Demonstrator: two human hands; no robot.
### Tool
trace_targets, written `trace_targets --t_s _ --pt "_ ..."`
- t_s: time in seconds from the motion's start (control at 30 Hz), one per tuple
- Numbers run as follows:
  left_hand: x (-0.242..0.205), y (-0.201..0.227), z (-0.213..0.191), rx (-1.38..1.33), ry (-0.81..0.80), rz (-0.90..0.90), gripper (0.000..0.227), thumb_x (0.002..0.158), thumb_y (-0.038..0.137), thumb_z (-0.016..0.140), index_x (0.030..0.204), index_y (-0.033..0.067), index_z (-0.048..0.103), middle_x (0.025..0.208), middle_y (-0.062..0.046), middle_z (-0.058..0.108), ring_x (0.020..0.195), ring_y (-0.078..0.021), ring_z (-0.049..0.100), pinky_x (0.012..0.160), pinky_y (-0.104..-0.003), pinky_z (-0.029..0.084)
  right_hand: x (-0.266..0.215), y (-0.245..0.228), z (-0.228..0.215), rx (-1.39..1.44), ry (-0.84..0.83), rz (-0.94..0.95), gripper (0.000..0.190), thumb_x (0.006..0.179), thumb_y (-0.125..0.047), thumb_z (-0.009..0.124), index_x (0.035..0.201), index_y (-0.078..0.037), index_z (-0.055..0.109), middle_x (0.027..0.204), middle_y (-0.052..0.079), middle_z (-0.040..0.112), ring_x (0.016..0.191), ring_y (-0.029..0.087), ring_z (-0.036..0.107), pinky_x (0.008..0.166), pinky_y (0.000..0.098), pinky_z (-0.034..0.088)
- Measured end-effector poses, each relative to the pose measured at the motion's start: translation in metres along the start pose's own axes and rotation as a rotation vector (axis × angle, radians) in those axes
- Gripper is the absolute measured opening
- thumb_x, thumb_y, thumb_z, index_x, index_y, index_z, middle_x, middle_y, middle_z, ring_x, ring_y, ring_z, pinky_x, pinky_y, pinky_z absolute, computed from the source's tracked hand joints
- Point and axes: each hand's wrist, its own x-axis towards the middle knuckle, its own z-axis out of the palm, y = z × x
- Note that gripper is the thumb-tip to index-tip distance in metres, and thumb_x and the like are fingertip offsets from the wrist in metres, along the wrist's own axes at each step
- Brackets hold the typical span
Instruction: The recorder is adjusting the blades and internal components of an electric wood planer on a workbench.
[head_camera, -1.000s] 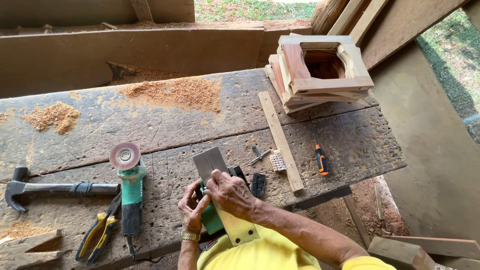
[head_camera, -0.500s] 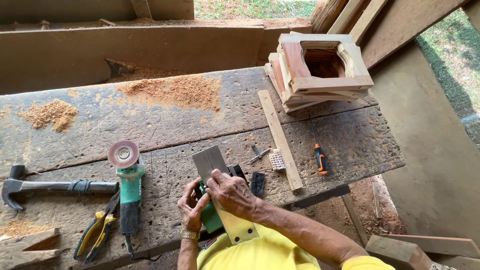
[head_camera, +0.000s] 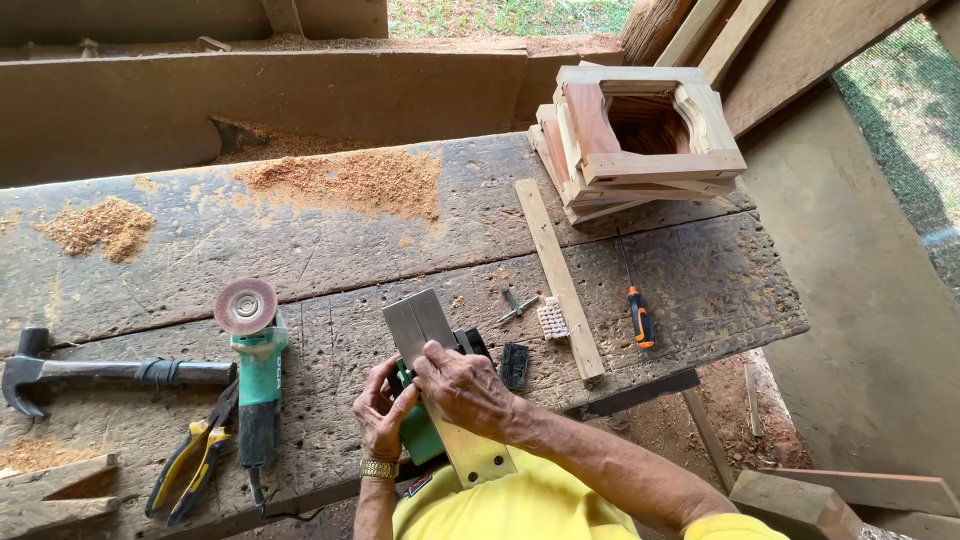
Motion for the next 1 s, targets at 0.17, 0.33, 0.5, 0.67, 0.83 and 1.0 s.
trace_targets --t_s 0.17,0.33,0.5,0.67,0.83,1.0 --pt "0.001 0.0 0.001 -0.014 -0.011 0.013 0.063 0.074 0.012 0.078 0.134 0.0014 0.061 0.124 -0.016 0.069 0.102 -0.0247 0.072 0.09 -0.035 0.063 -0.001 0.004 0.003 -0.017 0.005 -0.034 0.015 0.087 -0.007 0.071 0.098 0.001 0.065 0.1 0.014 0.059 0.056 0.012 0.054 0.039 0.0204 0.046" --pt "0.001 -0.005 -0.002 -0.012 -0.008 0.019 0.064 0.074 0.014 0.079 0.134 0.0015 0.062 0.126 -0.016 0.068 0.103 -0.0252 0.072 0.093 -0.036 0.062 -0.001 0.002 0.002 0.066 -0.014 -0.048 0.016 0.089 -0.002 0.066 0.102 0.001 0.057 0.098 0.015 0.057 0.055 0.014 0.054 0.037 0.0211 0.049" --pt "0.0 0.002 -0.001 -0.004 -0.001 -0.004 0.063 0.074 0.013 0.079 0.134 0.0009 0.062 0.124 -0.016 0.069 0.101 -0.0243 0.072 0.091 -0.034 0.062 0.0 0.0 0.0 0.078 0.004 -0.003 0.016 0.086 -0.002 0.07 0.097 0.0 0.059 0.097 0.014 0.059 0.054 0.014 0.054 0.038 0.021 0.048" --pt "0.001 0.001 0.001 -0.026 -0.013 -0.005 0.063 0.074 0.01 0.078 0.135 0.0011 0.061 0.122 -0.017 0.07 0.099 -0.0242 0.072 0.088 -0.034 0.062 -0.004 0.008 0.01 0.001 -0.025 -0.03 0.015 0.087 -0.006 0.071 0.1 -0.002 0.066 0.1 0.013 0.061 0.058 0.012 0.054 0.04 0.0198 0.047" --pt "0.0 0.002 0.0 -0.026 -0.015 -0.001 0.064 0.074 0.01 0.077 0.135 0.001 0.061 0.116 -0.017 0.073 0.092 -0.0216 0.072 0.079 -0.031 0.063 0.001 0.002 -0.008 0.082 -0.036 -0.035 0.014 0.087 -0.002 0.066 0.1 0.0 0.06 0.096 0.012 0.059 0.052 0.013 0.053 0.038 0.0215 0.047" --pt "0.002 0.001 -0.002 0.019 -0.028 0.021 0.064 0.074 0.014 0.078 0.134 0.0026 0.061 0.116 -0.017 0.074 0.093 -0.0224 0.073 0.082 -0.032 0.063 0.002 0.002 -0.01 0.141 -0.011 -0.011 0.013 0.09 -0.001 0.066 0.101 -0.002 0.06 0.1 0.012 0.06 0.049 0.013 0.052 0.037 0.0217 0.049"
